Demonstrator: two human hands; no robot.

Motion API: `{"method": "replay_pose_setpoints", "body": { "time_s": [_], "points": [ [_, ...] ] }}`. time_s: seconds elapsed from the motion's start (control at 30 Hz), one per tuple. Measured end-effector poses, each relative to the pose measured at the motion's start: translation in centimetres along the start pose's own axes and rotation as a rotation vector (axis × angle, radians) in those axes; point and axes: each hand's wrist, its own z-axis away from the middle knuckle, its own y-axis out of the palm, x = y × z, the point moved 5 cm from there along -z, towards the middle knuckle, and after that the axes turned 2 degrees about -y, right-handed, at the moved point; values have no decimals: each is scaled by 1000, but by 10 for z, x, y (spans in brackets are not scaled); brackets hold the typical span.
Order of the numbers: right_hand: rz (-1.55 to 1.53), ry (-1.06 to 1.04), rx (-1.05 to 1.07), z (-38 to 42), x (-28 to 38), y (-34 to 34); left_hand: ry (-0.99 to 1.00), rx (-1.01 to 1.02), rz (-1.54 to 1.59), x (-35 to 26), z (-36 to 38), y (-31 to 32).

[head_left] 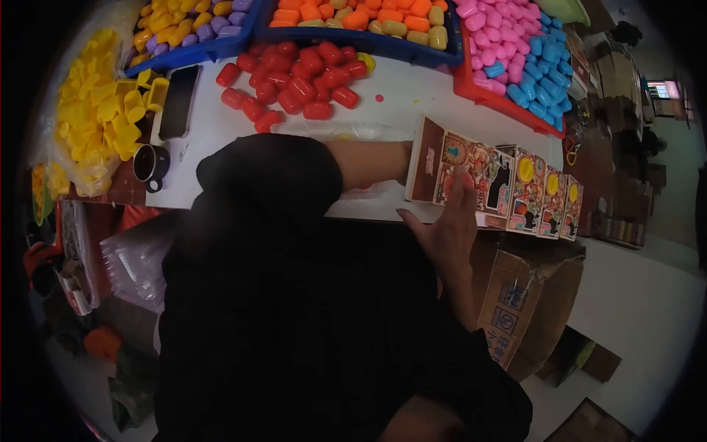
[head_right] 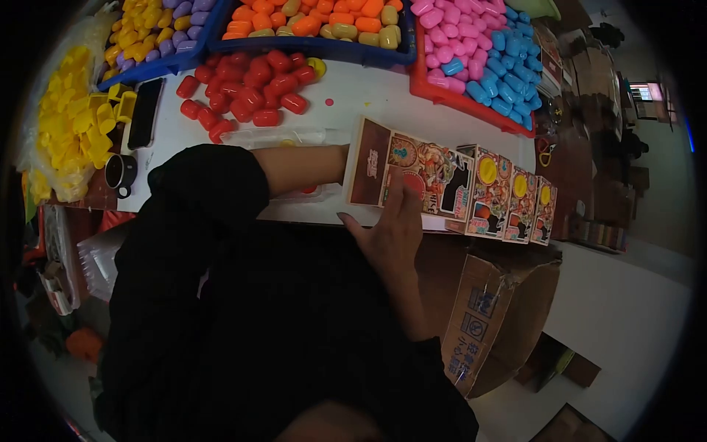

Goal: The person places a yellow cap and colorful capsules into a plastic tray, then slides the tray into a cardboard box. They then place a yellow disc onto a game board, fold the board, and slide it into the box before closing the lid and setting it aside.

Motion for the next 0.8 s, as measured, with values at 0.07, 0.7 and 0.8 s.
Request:
{"method": "replay_pose_setpoints", "body": {
  "time_s": [0.07, 0.7, 0.8],
  "points": [
    [45, 19, 56, 6, -6, 14, 28, 7, -108, -2, -1, 2],
    [-460, 128, -45, 22, -49, 19, -513, -73, 97, -36, 79, -105],
    [-464, 151, -49, 24, -54, 21, -560, -127, -18, -34, 95, -95]
  ]
}}
